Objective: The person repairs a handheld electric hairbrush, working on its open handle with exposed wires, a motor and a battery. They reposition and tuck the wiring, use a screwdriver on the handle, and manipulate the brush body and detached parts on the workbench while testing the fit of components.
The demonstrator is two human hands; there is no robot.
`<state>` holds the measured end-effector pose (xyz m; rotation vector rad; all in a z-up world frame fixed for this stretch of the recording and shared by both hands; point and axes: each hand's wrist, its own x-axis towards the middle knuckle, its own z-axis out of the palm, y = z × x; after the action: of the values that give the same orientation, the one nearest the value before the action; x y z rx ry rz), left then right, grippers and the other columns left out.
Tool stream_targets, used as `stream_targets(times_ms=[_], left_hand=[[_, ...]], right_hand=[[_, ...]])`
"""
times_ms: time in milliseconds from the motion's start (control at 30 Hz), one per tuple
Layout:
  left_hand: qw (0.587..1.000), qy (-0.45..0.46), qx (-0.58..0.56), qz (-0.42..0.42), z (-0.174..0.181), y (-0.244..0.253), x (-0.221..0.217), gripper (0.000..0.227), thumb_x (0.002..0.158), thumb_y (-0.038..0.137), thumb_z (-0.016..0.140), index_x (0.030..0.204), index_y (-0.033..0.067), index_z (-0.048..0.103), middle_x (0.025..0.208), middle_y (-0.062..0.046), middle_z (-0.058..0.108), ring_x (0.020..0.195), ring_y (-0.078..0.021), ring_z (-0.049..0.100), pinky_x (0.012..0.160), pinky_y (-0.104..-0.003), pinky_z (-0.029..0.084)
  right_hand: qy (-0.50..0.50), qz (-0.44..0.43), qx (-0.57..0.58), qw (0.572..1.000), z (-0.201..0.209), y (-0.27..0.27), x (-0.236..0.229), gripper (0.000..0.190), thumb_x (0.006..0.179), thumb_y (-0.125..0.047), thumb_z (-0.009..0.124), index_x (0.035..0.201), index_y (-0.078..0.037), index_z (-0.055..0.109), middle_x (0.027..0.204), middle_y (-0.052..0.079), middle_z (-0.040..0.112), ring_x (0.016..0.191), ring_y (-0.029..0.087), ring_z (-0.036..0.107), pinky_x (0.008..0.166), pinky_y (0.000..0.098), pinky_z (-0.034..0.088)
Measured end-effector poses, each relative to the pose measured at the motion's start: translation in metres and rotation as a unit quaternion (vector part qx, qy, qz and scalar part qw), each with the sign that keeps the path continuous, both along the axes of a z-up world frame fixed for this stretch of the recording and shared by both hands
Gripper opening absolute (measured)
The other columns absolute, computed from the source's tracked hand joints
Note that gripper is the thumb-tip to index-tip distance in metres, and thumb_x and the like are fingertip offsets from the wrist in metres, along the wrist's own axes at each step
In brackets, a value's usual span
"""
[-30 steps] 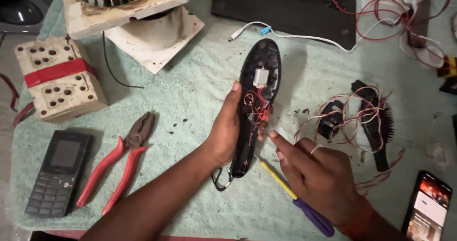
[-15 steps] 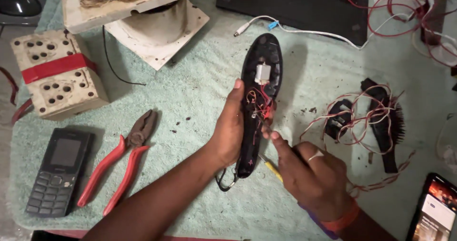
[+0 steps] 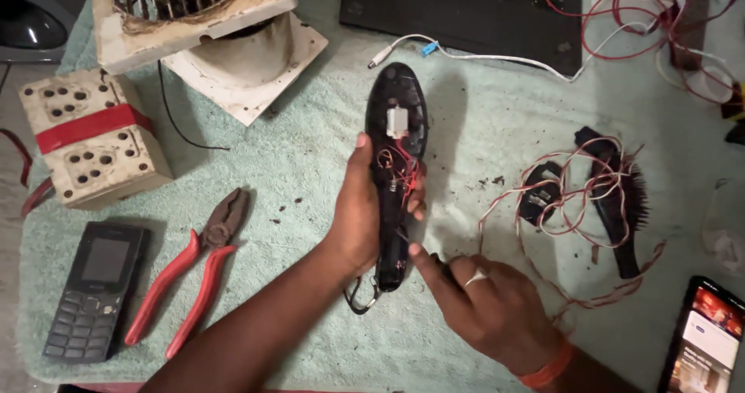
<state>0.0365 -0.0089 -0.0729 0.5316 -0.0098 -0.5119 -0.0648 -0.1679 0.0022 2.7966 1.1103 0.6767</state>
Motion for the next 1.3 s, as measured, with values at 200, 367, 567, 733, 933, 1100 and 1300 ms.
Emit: stream_targets(times_ms=[200,367,567,733,933,1100,1300], left_hand=[[1.0,-0.009,0.022,-0.004,0.006,-0.001,0.0,0.066,0.106,0.064,0.03,0.11,0.0045,0.058,0.082,-0.006,0.061,0.066,-0.0164,0.055,0.066,-0.034,0.053],[0.999,-0.006,0.03,0.015,0.004,-0.001,-0.001,0.066,0.105,0.064,0.029,0.107,0.0052,0.058,0.078,-0.007,0.058,0.064,-0.0172,0.055,0.064,-0.036,0.055],[1.0,-0.028,0.01,0.001,0.002,0.0,-0.002,0.065,0.107,0.065,0.031,0.104,0.0056,0.058,0.076,-0.005,0.056,0.066,-0.0172,0.054,0.061,-0.034,0.051],[0.999,-0.01,0.034,-0.001,0.005,0.0,-0.001,0.067,0.104,0.068,0.03,0.1,0.0067,0.058,0.073,-0.004,0.056,0.065,-0.0169,0.056,0.055,-0.033,0.049],[0.999,0.005,0.041,0.007,0.006,0.0,-0.003,0.065,0.102,0.067,0.032,0.104,0.0069,0.058,0.078,-0.004,0.057,0.067,-0.0166,0.055,0.062,-0.033,0.052],[0.998,0.001,0.057,0.013,0.004,-0.002,0.0,0.069,0.102,0.07,0.032,0.103,0.0061,0.057,0.073,-0.005,0.055,0.064,-0.0174,0.056,0.058,-0.033,0.051],[0.998,0.024,0.059,0.001,0.015,0.001,-0.002,0.067,0.101,0.068,0.031,0.101,0.0073,0.059,0.072,-0.004,0.057,0.063,-0.0168,0.057,0.052,-0.033,0.048]], right_hand=[[-0.011,-0.054,0.067,0.996,0.002,0.002,0.004,0.035,0.093,-0.004,0.071,0.127,-0.006,0.071,0.082,0.002,0.047,0.062,0.016,0.051,0.054,0.0325,0.047],[-0.013,-0.021,0.025,0.999,-0.003,0.003,0.001,0.04,0.091,-0.004,0.073,0.131,-0.002,0.071,0.082,0.004,0.045,0.064,0.015,0.052,0.054,0.031,0.048],[0.011,-0.039,0.028,0.999,0.0,0.006,0.005,0.039,0.089,-0.002,0.07,0.128,-0.001,0.071,0.078,0.003,0.043,0.06,0.015,0.051,0.052,0.0311,0.048],[0.005,-0.015,0.009,1.0,-0.004,0.003,-0.001,0.041,0.086,-0.002,0.069,0.127,-0.003,0.072,0.08,0.006,0.046,0.06,0.018,0.052,0.052,0.033,0.047],[0.009,-0.045,0.025,0.999,-0.001,0.003,0.004,0.041,0.087,-0.002,0.071,0.127,-0.002,0.072,0.079,0.005,0.045,0.058,0.017,0.051,0.05,0.0332,0.046],[-0.018,0.004,0.032,0.999,-0.007,-0.001,0.003,0.044,0.088,0.003,0.067,0.132,-0.004,0.069,0.086,0.006,0.046,0.066,0.017,0.055,0.06,0.0325,0.052],[-0.005,-0.041,0.011,0.999,-0.003,0.004,0.0,0.044,0.086,-0.006,0.073,0.13,-0.002,0.071,0.078,0.006,0.045,0.056,0.018,0.051,0.047,0.0342,0.045]])
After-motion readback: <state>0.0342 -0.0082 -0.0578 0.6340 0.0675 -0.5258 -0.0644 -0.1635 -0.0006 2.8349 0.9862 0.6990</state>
